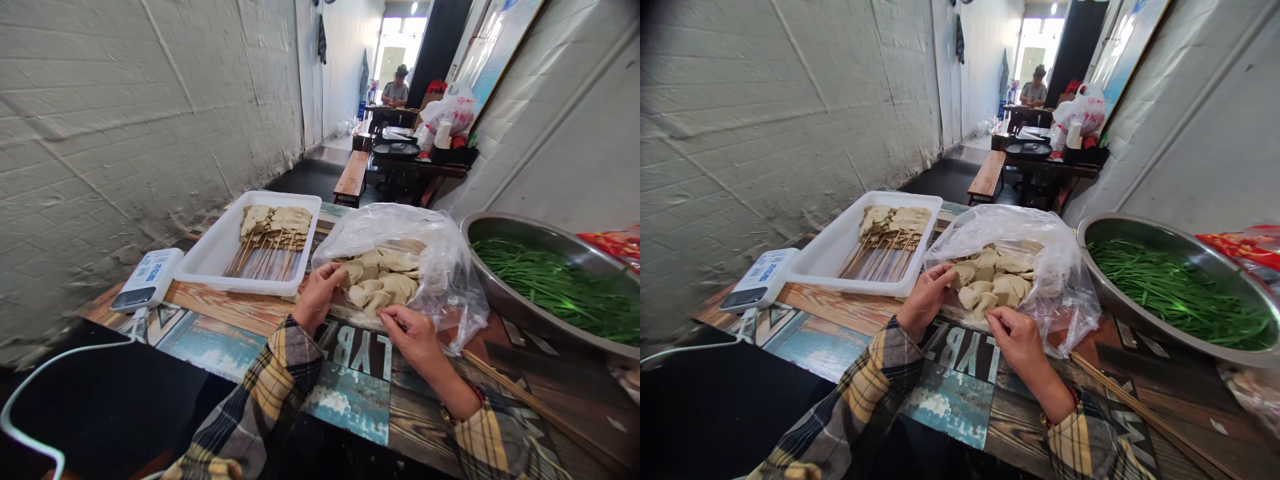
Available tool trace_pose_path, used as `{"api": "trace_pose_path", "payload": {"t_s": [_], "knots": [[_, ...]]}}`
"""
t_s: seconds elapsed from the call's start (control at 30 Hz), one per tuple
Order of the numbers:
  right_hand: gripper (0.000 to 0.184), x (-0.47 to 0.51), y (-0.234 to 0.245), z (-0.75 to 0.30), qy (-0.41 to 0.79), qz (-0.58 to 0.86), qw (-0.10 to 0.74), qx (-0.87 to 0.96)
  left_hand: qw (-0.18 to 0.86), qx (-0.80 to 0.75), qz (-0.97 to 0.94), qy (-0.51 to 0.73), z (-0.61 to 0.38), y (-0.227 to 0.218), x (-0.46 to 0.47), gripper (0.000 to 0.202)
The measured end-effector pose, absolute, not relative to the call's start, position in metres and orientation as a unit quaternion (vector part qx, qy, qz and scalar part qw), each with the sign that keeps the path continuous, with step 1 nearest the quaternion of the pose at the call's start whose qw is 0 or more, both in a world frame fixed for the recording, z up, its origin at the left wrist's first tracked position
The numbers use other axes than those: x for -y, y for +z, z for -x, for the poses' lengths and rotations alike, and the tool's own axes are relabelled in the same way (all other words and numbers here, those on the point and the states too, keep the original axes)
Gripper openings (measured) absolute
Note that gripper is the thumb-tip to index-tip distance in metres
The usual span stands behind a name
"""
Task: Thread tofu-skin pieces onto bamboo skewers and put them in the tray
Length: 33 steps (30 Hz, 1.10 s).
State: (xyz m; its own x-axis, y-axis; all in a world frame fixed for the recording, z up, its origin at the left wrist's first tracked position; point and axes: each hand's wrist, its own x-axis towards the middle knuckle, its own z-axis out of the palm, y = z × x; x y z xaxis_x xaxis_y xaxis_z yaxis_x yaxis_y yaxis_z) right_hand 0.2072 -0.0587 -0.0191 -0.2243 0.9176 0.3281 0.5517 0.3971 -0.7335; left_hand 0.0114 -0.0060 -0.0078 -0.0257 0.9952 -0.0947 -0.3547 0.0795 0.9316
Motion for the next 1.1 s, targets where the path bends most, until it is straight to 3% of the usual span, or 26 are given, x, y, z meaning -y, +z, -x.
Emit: {"api": "trace_pose_path", "payload": {"t_s": [0.5,1.1], "knots": [[0.028,0.0591,-0.0196,-0.2098,0.266,0.474,0.382,0.747,0.647,-0.411,-0.328,0.552,-0.0103,-0.0037,0.0113,0.035],[0.026,0.0555,-0.0256,-0.2161,0.279,0.475,0.375,0.745,0.687,-0.377,-0.284,0.552,-0.0070,-0.0023,0.0111,0.020]]}}
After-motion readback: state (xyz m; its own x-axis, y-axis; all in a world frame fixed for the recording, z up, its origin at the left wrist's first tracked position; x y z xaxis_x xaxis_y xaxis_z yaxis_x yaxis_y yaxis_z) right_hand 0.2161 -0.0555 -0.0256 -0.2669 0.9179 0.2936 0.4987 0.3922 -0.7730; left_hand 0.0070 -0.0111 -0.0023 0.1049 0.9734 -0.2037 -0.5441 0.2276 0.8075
